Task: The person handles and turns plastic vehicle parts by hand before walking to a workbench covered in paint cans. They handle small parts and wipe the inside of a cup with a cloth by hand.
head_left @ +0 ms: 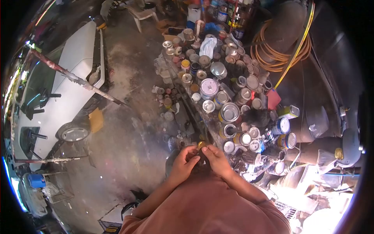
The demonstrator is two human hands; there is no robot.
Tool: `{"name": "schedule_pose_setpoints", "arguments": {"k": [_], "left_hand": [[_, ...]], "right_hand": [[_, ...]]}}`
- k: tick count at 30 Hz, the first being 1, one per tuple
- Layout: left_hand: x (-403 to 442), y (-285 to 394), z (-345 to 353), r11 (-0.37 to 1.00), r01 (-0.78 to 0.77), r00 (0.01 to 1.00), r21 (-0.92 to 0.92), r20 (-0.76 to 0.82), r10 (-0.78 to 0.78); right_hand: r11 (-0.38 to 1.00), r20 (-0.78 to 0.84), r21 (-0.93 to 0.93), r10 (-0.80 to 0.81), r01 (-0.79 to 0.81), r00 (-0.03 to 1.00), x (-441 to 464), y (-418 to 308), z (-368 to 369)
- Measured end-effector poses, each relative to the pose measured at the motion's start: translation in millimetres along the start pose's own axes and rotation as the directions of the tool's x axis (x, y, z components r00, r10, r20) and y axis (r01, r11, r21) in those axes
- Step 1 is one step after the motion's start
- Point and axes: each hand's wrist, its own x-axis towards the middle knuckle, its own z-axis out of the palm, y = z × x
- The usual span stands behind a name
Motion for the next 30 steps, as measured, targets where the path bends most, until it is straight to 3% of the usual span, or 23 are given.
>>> {"name": "schedule_pose_setpoints", "arguments": {"k": [1,2,5,7,8,10,11,12,15,18,20,22,23,27,28,30], "left_hand": [[1,-8,0,0.994,-0.061,0.997,0.086,-0.032,0.064],[-2,-14,0,1.0,0.015,0.999,0.01,-0.052,-0.015],[1,-13,-10,0.959,-0.17,0.979,0.227,0.152,0.137],[7,-2,-10,0.958,-0.148,0.926,0.247,0.374,0.047],[10,4,-11,0.956,-0.137,0.883,0.259,0.469,-0.001],[15,24,-5,0.98,-0.057,0.878,0.188,0.477,-0.041],[19,34,-3,0.988,-0.02,0.871,0.151,0.488,-0.057],[25,42,-7,0.961,0.028,0.845,0.276,0.507,-0.17],[38,26,-7,0.955,-0.11,0.933,0.275,0.361,0.004],[59,19,-15,0.778,-0.356,0.923,0.518,0.326,0.206],[69,19,-21,0.977,-0.106,0.955,0.185,0.293,0.048],[82,18,-35,0.977,0.159,0.945,-0.14,0.308,-0.11],[94,19,-49,0.963,0.201,0.924,-0.178,0.361,-0.127],[145,42,-88,0.845,0.358,0.826,-0.398,0.556,-0.089],[155,44,-101,0.803,0.429,0.779,-0.413,0.62,-0.097],[169,59,-118,0.747,0.538,0.698,-0.391,0.703,-0.135]], "right_hand": [[0.999,-0.028,-0.04,-0.009,0.008,1.0,2,2,-3],[0.997,-0.058,-0.079,-0.02,0.016,0.998,3,4,-5],[0.993,-0.135,-0.08,0.08,-0.091,0.988,6,3,-12],[0.974,-0.15,-0.002,0.224,-0.227,0.963,4,-10,-15],[0.974,-0.163,0.097,0.218,-0.204,0.962,4,-8,-17],[0.942,-0.175,0.294,0.216,-0.159,0.96,9,-5,-20],[0.893,-0.118,0.397,0.28,-0.213,0.953,6,-11,-24],[0.89,-0.091,0.381,0.305,-0.25,0.948,4,-14,-28],[0.926,-0.092,0.295,0.272,-0.234,0.958,5,-1,-31],[0.929,-0.086,0.272,0.284,-0.251,0.955,7,-7,-24],[0.881,-0.086,0.377,0.342,-0.288,0.936,12,-43,-3],[0.879,-0.021,0.334,0.368,-0.34,0.93,26,-47,-2],[0.88,0.002,0.313,0.376,-0.358,0.927,30,-46,-2],[0.923,-0.063,0.37,0.141,-0.108,0.988,58,-24,23],[0.901,-0.153,0.435,0.088,-0.013,0.984,67,-20,37],[0.709,-0.317,0.683,0.068,0.178,0.946,79,-26,71]]}}
